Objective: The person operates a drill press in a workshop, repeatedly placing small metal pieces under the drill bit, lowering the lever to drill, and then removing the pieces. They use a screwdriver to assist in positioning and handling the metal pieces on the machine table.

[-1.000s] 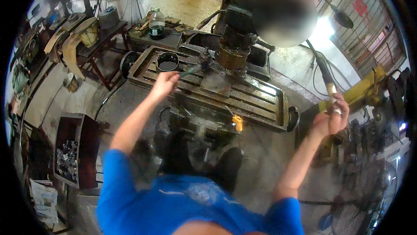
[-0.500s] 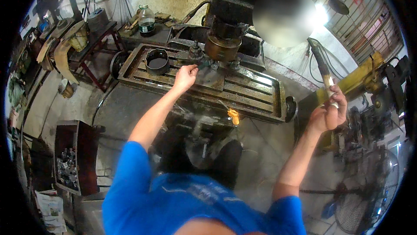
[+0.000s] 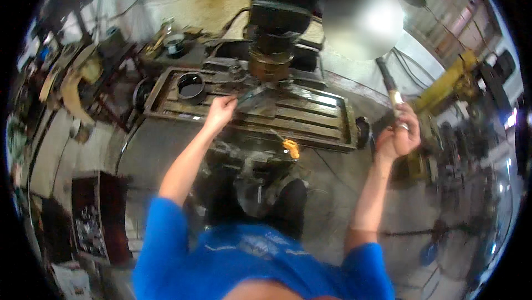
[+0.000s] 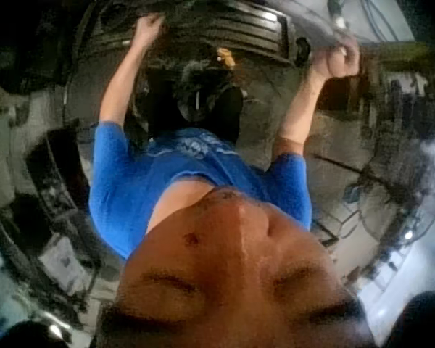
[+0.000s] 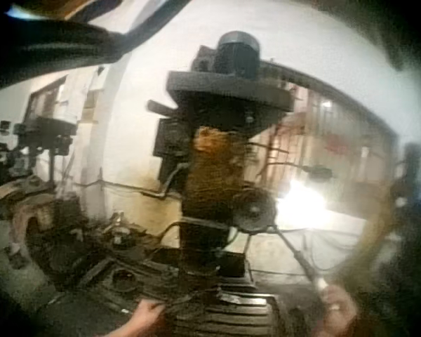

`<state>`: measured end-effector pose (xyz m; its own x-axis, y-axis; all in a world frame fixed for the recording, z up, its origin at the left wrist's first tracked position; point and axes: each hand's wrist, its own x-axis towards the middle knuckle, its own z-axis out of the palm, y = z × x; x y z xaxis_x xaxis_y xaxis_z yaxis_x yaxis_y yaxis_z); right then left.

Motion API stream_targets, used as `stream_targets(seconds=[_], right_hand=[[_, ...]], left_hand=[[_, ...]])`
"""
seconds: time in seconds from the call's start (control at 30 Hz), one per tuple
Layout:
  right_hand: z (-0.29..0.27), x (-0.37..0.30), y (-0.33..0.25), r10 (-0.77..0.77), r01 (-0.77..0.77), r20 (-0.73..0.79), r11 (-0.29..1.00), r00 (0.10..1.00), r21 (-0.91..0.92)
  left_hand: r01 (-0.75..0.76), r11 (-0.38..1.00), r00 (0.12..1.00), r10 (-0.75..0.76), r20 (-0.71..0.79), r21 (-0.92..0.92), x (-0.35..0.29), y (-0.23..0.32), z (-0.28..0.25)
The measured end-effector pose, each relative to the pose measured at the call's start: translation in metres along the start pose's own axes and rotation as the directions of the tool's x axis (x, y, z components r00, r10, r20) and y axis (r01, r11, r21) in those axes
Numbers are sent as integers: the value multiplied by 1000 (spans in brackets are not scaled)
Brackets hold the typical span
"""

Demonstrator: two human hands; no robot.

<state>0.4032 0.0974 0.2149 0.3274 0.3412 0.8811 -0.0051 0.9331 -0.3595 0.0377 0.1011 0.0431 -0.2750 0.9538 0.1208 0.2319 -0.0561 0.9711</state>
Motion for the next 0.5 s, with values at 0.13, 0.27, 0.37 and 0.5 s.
stream_targets(seconds=[0.13,0.27,0.37,0.5], right_hand=[[-2,-5,5,-31,30,-11,996,999,-82],[-7,-11,9,-61,64,27,988,998,-138],[-5,-12,15,-41,41,51,999,998,0],[-8,-16,14,12,-19,56,992,998,124]], left_hand=[[-30,999,999,31,-35,27,-7,-14,-14],[-135,984,990,138,-19,120,-14,2,-14],[-73,996,995,69,79,57,-21,5,-23],[-20,989,985,45,167,-145,-17,-13,-21]])
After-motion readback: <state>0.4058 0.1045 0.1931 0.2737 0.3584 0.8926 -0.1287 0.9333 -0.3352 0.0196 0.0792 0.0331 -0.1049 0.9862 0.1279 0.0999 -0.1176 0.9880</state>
